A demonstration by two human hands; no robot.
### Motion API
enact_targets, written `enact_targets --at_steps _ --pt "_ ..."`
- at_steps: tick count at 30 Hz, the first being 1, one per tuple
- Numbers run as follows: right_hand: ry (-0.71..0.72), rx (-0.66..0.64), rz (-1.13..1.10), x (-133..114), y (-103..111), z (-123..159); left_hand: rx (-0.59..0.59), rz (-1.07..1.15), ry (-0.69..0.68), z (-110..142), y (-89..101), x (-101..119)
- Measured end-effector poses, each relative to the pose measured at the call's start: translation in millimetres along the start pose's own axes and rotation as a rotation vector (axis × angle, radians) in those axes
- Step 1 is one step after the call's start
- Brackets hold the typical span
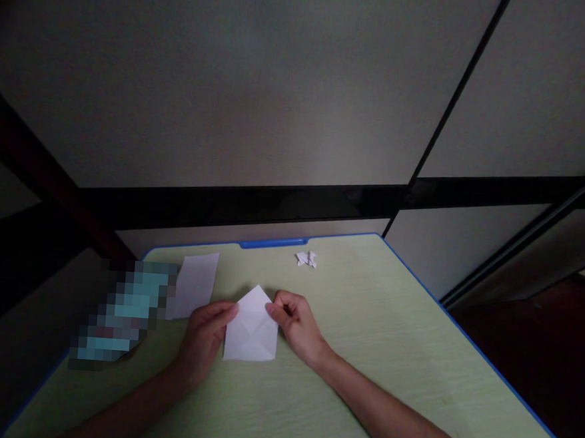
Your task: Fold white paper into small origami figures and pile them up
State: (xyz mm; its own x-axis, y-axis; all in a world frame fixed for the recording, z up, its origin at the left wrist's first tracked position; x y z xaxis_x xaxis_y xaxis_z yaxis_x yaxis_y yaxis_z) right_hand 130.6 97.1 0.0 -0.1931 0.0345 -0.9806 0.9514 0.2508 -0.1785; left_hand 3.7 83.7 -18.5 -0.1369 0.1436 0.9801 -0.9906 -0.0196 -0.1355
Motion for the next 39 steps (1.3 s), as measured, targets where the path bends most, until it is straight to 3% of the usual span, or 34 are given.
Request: enact_targets --at_steps 3,8,13,20,25,34,39 --pt "0.005 0.026 -0.025 2 5 1 -0.052 -0.022 0.005 -2 -2.2 -1" --pt "-0.112 -0.133 -0.082 11 -6 0 -0.132 -0.178 0.003 -6 -0.9 2" --pt "-0.147 -0.216 0.003 3 -17 3 -0.176 -0.37 -0.035 -5 -6.1 10" --pt "-0.131 -0.165 -0.057 4 -19 3 -0.276 -0.527 -0.104 1 -21.7 8" --pt "-0.068 -0.095 0.018 4 -12 1 -0.368 -0.575 -0.11 4 -31.1 4" --pt "-0.095 -0.035 0.004 7 -4 -1 -0.268 -0.607 -0.128 1 -24.2 5" --pt "0.035 -0.079 -0.045 -2 -6 2 -0.161 -0.495 -0.077 -3 -11.4 7"
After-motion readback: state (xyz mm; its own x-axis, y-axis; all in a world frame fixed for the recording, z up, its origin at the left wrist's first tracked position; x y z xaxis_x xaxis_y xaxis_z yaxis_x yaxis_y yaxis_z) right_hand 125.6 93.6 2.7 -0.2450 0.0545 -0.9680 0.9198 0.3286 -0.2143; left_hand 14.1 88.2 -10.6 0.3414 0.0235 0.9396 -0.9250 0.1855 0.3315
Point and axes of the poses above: each hand's wrist, its own z-axis away from the middle knuckle, its own y-axis out of the back of the hand, x = y × z, the point moved 9 cm from there along -z, towards the middle knuckle, and after that the axes turned 9 degrees about -z, right-handed, at the moved point
